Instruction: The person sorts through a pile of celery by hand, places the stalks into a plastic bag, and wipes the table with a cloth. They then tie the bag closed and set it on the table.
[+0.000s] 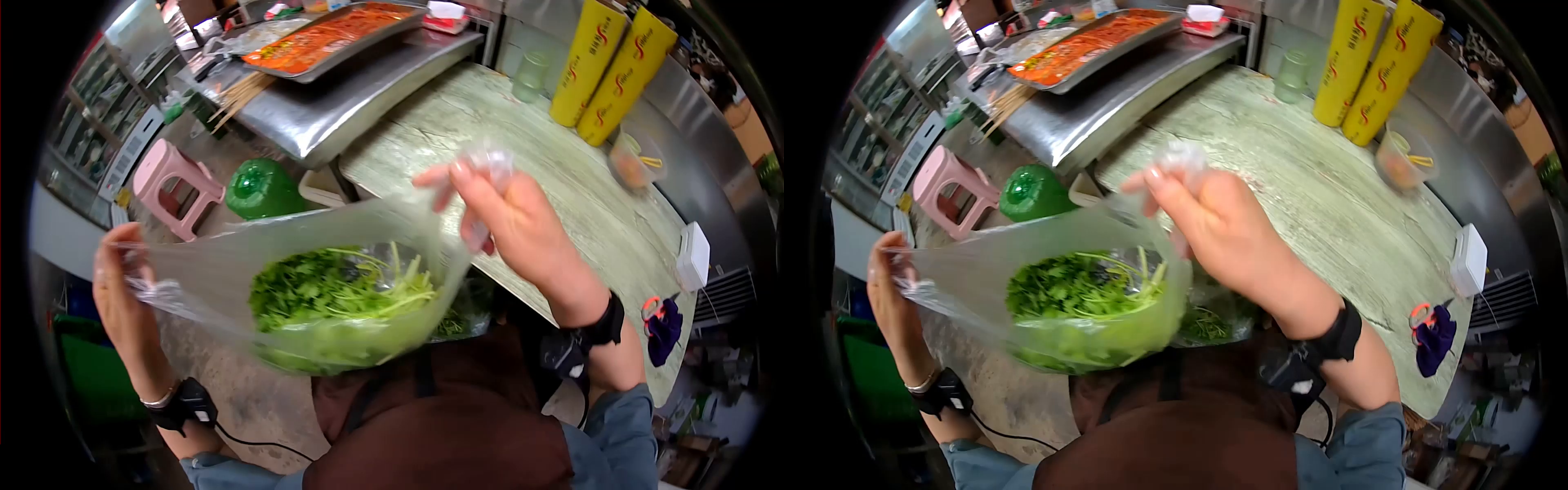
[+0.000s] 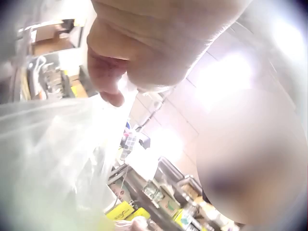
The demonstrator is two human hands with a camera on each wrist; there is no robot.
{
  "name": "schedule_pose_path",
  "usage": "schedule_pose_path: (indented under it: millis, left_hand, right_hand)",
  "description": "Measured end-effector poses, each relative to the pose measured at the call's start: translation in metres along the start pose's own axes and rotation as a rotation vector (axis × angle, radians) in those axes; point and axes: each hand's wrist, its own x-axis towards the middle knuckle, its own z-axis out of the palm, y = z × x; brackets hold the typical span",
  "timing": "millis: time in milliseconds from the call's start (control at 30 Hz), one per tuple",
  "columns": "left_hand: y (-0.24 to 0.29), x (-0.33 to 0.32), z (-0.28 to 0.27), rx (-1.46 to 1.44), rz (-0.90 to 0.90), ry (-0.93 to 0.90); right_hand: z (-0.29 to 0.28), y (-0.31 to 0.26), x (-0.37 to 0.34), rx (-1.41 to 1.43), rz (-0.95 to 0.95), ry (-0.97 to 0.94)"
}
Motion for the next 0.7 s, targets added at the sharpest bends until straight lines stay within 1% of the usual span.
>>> schedule_pose_path:
  millis: [33,67,100,167,200,233,300,400,467,500,533,567,633,667,700]
  left_hand:
    - [-0.015,0.010,0.003,-0.141,-0.007,0.224]
    - [-0.036,0.023,-0.024,-0.228,-0.036,0.187]
    - [-0.051,0.031,-0.046,-0.315,-0.062,0.152]
    - [-0.043,0.034,-0.035,-0.388,-0.118,0.416]
    - [-0.056,0.036,-0.057,-0.411,-0.131,0.369]
    - [-0.044,0.033,-0.039,-0.399,-0.124,0.457]
    - [-0.034,0.033,-0.014,-0.374,-0.129,0.544]
    - [-0.033,0.037,0.009,-0.275,-0.133,0.571]
    - [-0.045,0.042,-0.003,-0.282,-0.144,0.541]
    - [-0.052,0.044,-0.010,-0.285,-0.152,0.524]
    - [-0.044,0.044,0.004,-0.249,-0.157,0.548]
    - [-0.042,0.044,0.014,-0.248,-0.168,0.533]
    - [-0.039,0.040,0.018,-0.246,-0.159,0.530]
    - [-0.046,0.036,0.006,-0.168,-0.162,0.429]
    - [-0.055,0.027,-0.009,-0.162,-0.073,0.164]
  right_hand:
    - [-0.004,-0.004,0.007,0.107,-0.005,-0.008]
    - [-0.006,-0.005,0.012,0.215,-0.013,-0.013]
    - [-0.009,-0.003,0.014,0.226,-0.055,-0.032]
    - [-0.015,0.003,0.021,0.250,-0.142,-0.077]
    - [-0.018,0.004,0.024,0.272,-0.159,-0.111]
    - [-0.018,0.010,0.028,0.282,-0.194,-0.123]
    - [-0.022,0.017,0.037,0.357,-0.130,-0.165]
    - [-0.022,0.028,0.047,0.396,-0.106,-0.133]
    - [-0.021,0.035,0.053,0.425,-0.119,-0.143]
    - [-0.021,0.039,0.055,0.392,-0.159,-0.147]
    - [-0.020,0.043,0.056,0.359,-0.198,-0.150]
    - [-0.019,0.047,0.058,0.327,-0.238,-0.152]
    - [-0.033,0.047,0.060,0.096,-0.333,-0.221]
    - [-0.038,0.046,0.060,0.009,-0.365,-0.248]
    - [-0.041,0.043,0.056,-0.020,-0.352,-0.264]
